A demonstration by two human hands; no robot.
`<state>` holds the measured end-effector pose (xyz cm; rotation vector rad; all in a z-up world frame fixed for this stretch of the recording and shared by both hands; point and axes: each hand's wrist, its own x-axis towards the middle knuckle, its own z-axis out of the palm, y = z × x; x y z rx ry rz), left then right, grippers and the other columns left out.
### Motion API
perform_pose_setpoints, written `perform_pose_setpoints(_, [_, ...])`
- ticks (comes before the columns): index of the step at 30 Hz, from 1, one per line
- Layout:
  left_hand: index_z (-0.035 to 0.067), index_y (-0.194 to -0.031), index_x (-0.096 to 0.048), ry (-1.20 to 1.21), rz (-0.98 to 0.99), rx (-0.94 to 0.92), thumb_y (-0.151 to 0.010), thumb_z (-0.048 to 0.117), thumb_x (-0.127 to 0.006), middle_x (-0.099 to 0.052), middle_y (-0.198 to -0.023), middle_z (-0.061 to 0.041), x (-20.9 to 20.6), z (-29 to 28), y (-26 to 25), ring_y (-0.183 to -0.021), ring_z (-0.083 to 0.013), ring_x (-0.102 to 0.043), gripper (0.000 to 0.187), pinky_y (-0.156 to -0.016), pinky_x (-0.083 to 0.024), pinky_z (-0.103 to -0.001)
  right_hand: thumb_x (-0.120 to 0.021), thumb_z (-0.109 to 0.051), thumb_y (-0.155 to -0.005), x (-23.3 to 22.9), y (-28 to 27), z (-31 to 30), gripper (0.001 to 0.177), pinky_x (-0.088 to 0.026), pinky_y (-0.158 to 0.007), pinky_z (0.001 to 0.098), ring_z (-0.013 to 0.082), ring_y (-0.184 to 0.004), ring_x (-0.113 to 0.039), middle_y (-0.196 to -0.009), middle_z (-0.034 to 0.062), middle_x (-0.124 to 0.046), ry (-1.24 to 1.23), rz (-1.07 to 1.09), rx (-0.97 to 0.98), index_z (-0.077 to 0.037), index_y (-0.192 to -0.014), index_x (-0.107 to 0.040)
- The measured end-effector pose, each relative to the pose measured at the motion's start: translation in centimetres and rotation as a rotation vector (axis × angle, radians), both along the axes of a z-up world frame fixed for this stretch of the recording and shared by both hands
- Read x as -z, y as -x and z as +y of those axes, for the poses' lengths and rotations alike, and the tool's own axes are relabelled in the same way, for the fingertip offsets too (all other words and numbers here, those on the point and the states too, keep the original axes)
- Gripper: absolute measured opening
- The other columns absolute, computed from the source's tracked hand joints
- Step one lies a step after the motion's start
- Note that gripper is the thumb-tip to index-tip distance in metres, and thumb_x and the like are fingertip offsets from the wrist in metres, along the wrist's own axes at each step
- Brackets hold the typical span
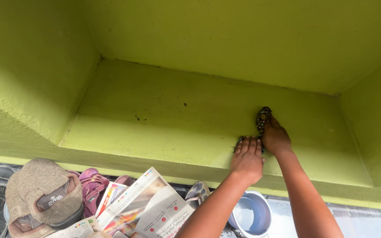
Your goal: The person removes a newspaper from a green recessed shoe rack, then wipes the interior surfaces with a wet cloth. The person also briefly handles a pair of sandals on the floor.
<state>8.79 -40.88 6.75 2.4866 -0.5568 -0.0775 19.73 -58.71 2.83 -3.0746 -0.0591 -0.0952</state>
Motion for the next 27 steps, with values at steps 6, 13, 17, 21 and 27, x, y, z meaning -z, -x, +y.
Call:
perform_pose_setpoints(6, [-0.008,-0.147,-0.049,0.113,-0.28,-0.058,-0.103,0.026,-0.053,-0.047,-0.154,-0.024,0.4,2.5,3.8,-0.148,-0.0382,-0.038,0.056,-0.123,-0.025,-0.048,-0.052,-0.018,-0.094,-2.5,5.9,3.7,0.059,-0.044,-0.111,0.046,0.043,-0.144,-0.042,-0.156,0.0291,-0.04,0.152,0.112,0.072,-0.002,-0.15,-0.044])
perform_pose_setpoints(13, [-0.009,-0.144,-0.047,0.076,-0.217,-0.31,-0.086,0.001,-0.057,-0.047,-0.153,-0.024,2.5,9.7,11.5,-0.148,-0.038,-0.035,0.06,-0.121,-0.026,-0.051,-0.069,-0.003,-0.073,-2.7,11.1,15.6,0.065,-0.037,-0.115,0.0458,0.0454,-0.138,-0.044,-0.148,0.0301,-0.046,-0.24,-0.052,-0.281,0.004,-0.136,-0.055])
perform_pose_setpoints(17, [-0.006,-0.149,-0.042,0.227,-0.237,-0.491,-0.086,-0.001,-0.054,-0.039,-0.157,-0.025,2.2,15.4,14.8,-0.148,-0.0429,-0.032,0.064,-0.12,-0.03,-0.048,-0.062,0.0,-0.078,-2.6,13.0,22.0,0.052,-0.04,-0.115,0.0459,0.0432,-0.135,-0.052,-0.144,0.028,-0.055,-0.264,-0.287,-0.292,0.002,-0.13,-0.063])
perform_pose_setpoints(21, [-0.004,-0.149,-0.043,0.192,-0.233,-0.462,-0.09,0.004,-0.055,-0.037,-0.157,-0.025,1.3,15.3,15.7,-0.147,-0.0446,-0.031,0.061,-0.118,-0.029,-0.049,-0.056,0.005,-0.08,-2.7,13.6,19.7,0.053,-0.041,-0.114,0.0438,0.0384,-0.134,-0.053,-0.143,0.023,-0.058,-0.381,-0.206,-0.337,-0.001,-0.132,-0.065])
perform_pose_setpoints(27, [-0.007,-0.152,-0.032,-0.058,-0.093,-0.09,-0.092,0.004,-0.049,-0.028,-0.162,-0.023,0.4,5.0,11.0,-0.153,-0.0358,-0.019,0.064,-0.124,-0.009,-0.052,-0.057,0.004,-0.081,-2.9,13.4,8.4,0.05,-0.04,-0.114,0.0406,0.0343,-0.14,-0.047,-0.146,0.0187,-0.055,-0.262,-0.143,-0.102,-0.004,-0.129,-0.066])
